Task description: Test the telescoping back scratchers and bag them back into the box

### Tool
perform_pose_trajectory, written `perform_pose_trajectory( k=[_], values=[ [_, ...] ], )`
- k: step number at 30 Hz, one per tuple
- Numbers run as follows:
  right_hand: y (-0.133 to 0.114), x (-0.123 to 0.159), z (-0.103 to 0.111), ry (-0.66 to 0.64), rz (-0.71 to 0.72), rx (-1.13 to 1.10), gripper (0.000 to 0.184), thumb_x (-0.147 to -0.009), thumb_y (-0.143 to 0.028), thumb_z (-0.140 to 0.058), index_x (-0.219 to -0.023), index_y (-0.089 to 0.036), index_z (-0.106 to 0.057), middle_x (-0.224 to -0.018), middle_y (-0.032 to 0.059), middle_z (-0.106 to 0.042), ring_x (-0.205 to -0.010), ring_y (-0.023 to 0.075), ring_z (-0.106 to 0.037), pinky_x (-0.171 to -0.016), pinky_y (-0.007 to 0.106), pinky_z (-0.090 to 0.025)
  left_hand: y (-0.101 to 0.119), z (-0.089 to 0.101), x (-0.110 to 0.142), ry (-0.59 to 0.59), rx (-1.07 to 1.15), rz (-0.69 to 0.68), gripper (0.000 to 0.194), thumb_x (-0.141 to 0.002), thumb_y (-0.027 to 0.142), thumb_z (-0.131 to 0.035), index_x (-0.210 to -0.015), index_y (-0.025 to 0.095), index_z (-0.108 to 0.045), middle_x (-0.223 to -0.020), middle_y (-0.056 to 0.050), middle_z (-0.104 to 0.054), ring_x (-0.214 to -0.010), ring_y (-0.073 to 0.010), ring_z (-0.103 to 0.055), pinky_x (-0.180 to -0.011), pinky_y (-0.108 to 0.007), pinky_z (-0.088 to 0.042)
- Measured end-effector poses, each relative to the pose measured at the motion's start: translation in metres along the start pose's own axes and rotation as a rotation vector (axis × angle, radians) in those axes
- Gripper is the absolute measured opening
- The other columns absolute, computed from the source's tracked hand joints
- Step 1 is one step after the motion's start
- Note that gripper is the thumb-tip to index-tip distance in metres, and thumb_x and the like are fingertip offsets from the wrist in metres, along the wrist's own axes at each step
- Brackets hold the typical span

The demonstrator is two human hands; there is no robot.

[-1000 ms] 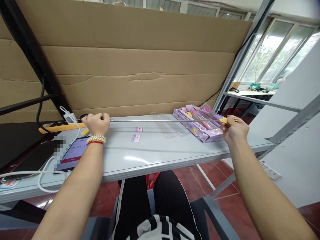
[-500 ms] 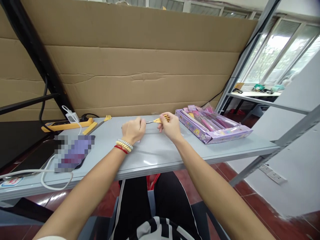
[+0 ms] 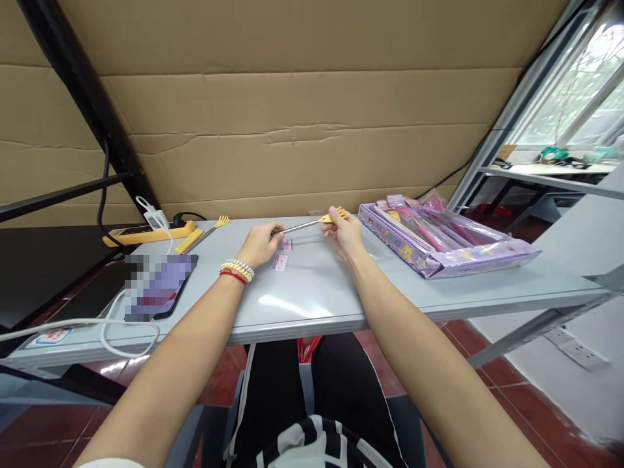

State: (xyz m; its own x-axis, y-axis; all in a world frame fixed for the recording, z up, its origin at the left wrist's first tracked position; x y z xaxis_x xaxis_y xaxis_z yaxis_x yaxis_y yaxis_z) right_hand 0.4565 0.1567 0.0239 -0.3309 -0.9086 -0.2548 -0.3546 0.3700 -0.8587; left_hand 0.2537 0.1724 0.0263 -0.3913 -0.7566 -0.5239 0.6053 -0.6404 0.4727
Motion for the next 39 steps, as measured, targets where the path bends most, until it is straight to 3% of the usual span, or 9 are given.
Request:
perform_pose_trajectory(
  k=[4, 7, 9, 11, 13, 16, 21, 31, 39],
  values=[
    [0.005, 0.014, -0.01, -0.299, -0.108, 0.119, 0.042, -0.054, -0.04, -0.083, -0.077, -0.015, -0.057, -0.058, -0.0042, -0.059, -0.042, 0.0092, -0.056, -0.032, 0.018, -0.038, 0.019, -0.012, 0.003, -0.054, 0.131, -0.06, 0.022, -0.083, 0.025, -0.049, -0.097, 0.017, -0.065, -0.083, -0.004, -0.071, -0.075, -0.0154, -0.063, -0.075, -0.028, -0.048],
    [0.009, 0.02, -0.015, -0.425, -0.201, 0.232, 0.036, -0.062, -0.041, -0.077, -0.079, -0.014, -0.06, -0.058, -0.001, -0.061, -0.043, 0.0104, -0.057, -0.032, 0.018, -0.038, 0.023, -0.012, 0.002, 0.011, 0.11, -0.082, 0.025, -0.083, 0.029, -0.052, -0.1, 0.016, -0.065, -0.094, -0.005, -0.071, -0.082, -0.0162, -0.063, -0.078, -0.029, -0.048],
    [0.009, 0.016, -0.012, -0.335, -0.211, 0.243, 0.03, -0.07, -0.039, -0.072, -0.08, -0.014, -0.06, -0.057, -0.0003, -0.062, -0.044, 0.0112, -0.058, -0.032, 0.019, -0.037, 0.015, -0.01, 0.0, 0.092, 0.031, -0.004, 0.029, -0.081, 0.029, -0.055, -0.104, 0.015, -0.063, -0.105, -0.008, -0.068, -0.091, -0.0185, -0.062, -0.081, -0.03, -0.049],
    [0.008, 0.011, -0.006, -0.184, -0.193, 0.246, 0.022, -0.075, -0.034, -0.067, -0.079, -0.014, -0.058, -0.056, -0.0003, -0.062, -0.043, 0.0114, -0.059, -0.032, 0.019, -0.037, 0.002, -0.01, -0.002, 0.091, -0.075, 0.115, 0.03, -0.08, 0.023, -0.052, -0.107, 0.014, -0.062, -0.111, -0.01, -0.067, -0.097, -0.0205, -0.061, -0.087, -0.033, -0.048],
    [0.007, 0.006, 0.0, -0.066, -0.158, 0.238, 0.016, -0.076, -0.027, -0.066, -0.079, -0.015, -0.056, -0.055, -0.001, -0.061, -0.043, 0.0106, -0.058, -0.032, 0.018, -0.036, -0.011, -0.013, -0.004, -0.004, -0.185, 0.176, 0.033, -0.08, 0.015, -0.046, -0.109, 0.014, -0.063, -0.114, -0.011, -0.066, -0.105, -0.0223, -0.059, -0.095, -0.034, -0.044],
    [0.007, 0.003, 0.005, -0.005, -0.112, 0.222, 0.018, -0.073, -0.019, -0.068, -0.085, -0.015, -0.056, -0.058, -0.0021, -0.062, -0.043, 0.01, -0.058, -0.033, 0.018, -0.037, -0.023, -0.02, -0.005, -0.162, -0.292, 0.147, 0.041, -0.08, 0.012, -0.04, -0.117, 0.013, -0.061, -0.123, -0.011, -0.062, -0.117, -0.0239, -0.053, -0.102, -0.034, -0.039],
    [0.005, 0.006, 0.003, -0.013, -0.104, 0.249, 0.012, -0.078, -0.015, -0.062, -0.088, -0.014, -0.056, -0.063, -0.001, -0.063, -0.044, 0.01, -0.059, -0.032, 0.018, -0.036, -0.025, -0.027, -0.007, -0.278, -0.319, 0.094, 0.047, -0.081, 0.014, -0.038, -0.123, 0.013, -0.057, -0.126, -0.01, -0.061, -0.119, -0.0225, -0.053, -0.103, -0.031, -0.037],
    [0.003, 0.009, -0.002, -0.07, -0.195, 0.318, 0.005, -0.079, -0.013, -0.056, -0.075, -0.014, -0.055, -0.052, -0.0017, -0.06, -0.039, 0.009, -0.054, -0.031, 0.018, -0.032, -0.024, -0.013, -0.005, -0.235, -0.346, 0.264, 0.034, -0.077, 0.022, -0.043, -0.101, 0.018, -0.067, -0.105, -0.009, -0.07, -0.1, -0.0241, -0.062, -0.087, -0.032, -0.046],
    [0.005, 0.011, -0.002, -0.109, -0.165, 0.417, 0.005, -0.071, -0.013, -0.06, -0.07, -0.015, -0.055, -0.051, -0.0012, -0.059, -0.039, 0.0089, -0.054, -0.031, 0.017, -0.032, -0.023, -0.015, -0.005, -0.259, -0.349, 0.252, 0.029, -0.075, 0.025, -0.046, -0.09, 0.021, -0.07, -0.096, -0.009, -0.072, -0.093, -0.0243, -0.064, -0.08, -0.031, -0.048]
  ],
)
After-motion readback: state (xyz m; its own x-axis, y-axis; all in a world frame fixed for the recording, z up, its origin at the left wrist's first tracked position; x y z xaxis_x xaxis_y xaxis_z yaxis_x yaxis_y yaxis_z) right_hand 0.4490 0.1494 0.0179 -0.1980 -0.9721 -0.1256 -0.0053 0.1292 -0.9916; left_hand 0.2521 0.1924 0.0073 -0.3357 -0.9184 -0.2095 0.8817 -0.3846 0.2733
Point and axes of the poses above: each hand's wrist, its own x-axis away from the middle knuckle, its own z-axis out of the back of the hand, y = z × x, the point moved 2 cm from there along -x, towards the middle knuckle
